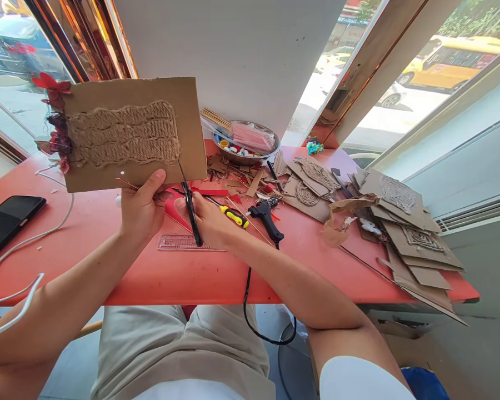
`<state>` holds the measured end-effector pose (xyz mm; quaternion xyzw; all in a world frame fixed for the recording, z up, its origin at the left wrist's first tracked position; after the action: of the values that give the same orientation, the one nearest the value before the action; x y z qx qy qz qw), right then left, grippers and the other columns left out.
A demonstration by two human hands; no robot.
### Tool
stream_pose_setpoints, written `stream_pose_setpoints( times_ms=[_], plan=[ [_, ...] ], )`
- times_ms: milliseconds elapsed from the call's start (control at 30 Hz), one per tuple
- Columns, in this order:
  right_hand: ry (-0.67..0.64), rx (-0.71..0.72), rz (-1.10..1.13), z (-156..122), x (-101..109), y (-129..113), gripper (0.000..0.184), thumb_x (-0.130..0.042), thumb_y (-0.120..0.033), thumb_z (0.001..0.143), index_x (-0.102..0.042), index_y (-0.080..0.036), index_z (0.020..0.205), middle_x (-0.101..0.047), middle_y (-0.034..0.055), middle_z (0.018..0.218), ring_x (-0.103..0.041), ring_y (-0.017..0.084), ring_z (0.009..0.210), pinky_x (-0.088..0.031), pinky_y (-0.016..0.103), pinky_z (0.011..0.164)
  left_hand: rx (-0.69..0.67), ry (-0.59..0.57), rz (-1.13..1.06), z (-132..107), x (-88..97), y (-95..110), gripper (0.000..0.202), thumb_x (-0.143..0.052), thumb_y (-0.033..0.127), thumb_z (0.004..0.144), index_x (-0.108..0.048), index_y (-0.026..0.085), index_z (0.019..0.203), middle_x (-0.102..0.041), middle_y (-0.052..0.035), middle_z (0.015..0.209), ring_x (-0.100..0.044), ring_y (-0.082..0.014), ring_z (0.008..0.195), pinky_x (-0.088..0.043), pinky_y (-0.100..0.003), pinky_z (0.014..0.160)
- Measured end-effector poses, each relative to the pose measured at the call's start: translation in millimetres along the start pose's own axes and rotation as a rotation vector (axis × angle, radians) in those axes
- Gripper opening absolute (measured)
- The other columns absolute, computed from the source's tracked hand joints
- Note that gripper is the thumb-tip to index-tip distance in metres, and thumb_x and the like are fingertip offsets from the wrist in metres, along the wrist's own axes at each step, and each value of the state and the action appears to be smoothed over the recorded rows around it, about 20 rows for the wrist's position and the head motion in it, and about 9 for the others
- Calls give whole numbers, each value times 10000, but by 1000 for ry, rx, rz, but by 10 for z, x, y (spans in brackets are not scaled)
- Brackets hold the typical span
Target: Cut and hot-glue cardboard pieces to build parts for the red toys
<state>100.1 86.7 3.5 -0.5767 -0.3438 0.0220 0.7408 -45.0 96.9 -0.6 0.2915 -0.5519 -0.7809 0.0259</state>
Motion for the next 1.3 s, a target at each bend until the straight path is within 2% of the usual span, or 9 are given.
stream_pose_setpoints(
  times_ms=[100,200,433,567,700,867,1033,1300],
  plan=[
    [10,11,-6,-1,6,-28,660,-351,-911,936,-466,-274,812,-612,56,911,-581,239,879,-509,404,856,-7,3,-15,-12,-18,19,421,-955,452,535,-649,247,739,-738,20,739,-712,-158,620,-481,-225,419],
    [33,32,-27,4,8,-45,638,-319,-875,962,-428,-276,768,-576,39,815,-566,235,809,-487,396,795,10,21,-47,-15,-16,13,405,-967,418,502,-658,246,699,-718,38,679,-646,-127,542,-458,-226,407],
    [112,26,-75,13,19,-26,585,-376,-759,1010,-390,-276,681,-562,10,633,-591,213,648,-445,343,657,9,-26,-38,-1,-21,-6,401,-968,447,563,-655,247,714,-712,35,686,-650,-127,570,-438,-239,452],
    [141,18,-11,2,21,-37,607,-415,-813,954,-398,-282,659,-550,7,579,-591,210,579,-444,334,604,10,-16,-54,1,-8,-13,393,-962,439,574,-659,243,728,-707,35,695,-649,-126,571,-428,-248,458],
    [150,-27,80,-3,-7,15,630,-463,-860,897,-375,-288,649,-474,-7,542,-601,206,514,-426,311,514,13,-18,-53,-3,-19,7,389,-966,434,578,-656,247,719,-698,42,681,-636,-120,562,-419,-242,452],
    [155,-31,104,15,-14,46,669,-453,-913,865,-368,-283,656,-433,-20,558,-588,199,523,-420,307,511,-16,-2,-71,-28,-33,43,410,-984,423,540,-644,239,676,-670,57,635,-565,-89,490,-434,-230,428],
    [177,0,67,29,26,36,661,-393,-898,900,-388,-276,679,-458,-13,584,-604,201,584,-423,315,559,-29,-31,-49,-56,-63,15,416,-990,450,552,-682,241,738,-734,20,737,-689,-151,635,-554,-250,503],
    [169,-67,184,26,-16,115,710,-478,-948,827,-363,-276,630,-410,-39,485,-545,167,455,-373,269,426,-21,-20,-52,-33,-34,-26,437,-992,471,547,-709,228,773,-770,14,760,-769,-183,691,-588,-239,529]
  ],
)
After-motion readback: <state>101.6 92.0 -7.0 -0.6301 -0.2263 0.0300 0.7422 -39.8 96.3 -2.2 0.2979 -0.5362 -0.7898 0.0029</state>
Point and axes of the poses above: each hand's wrist, its own z-axis towards the middle knuckle, its own x-axis out of the back of the hand, y = z × x, the point moved 9 cm from there along z, towards the middle knuckle
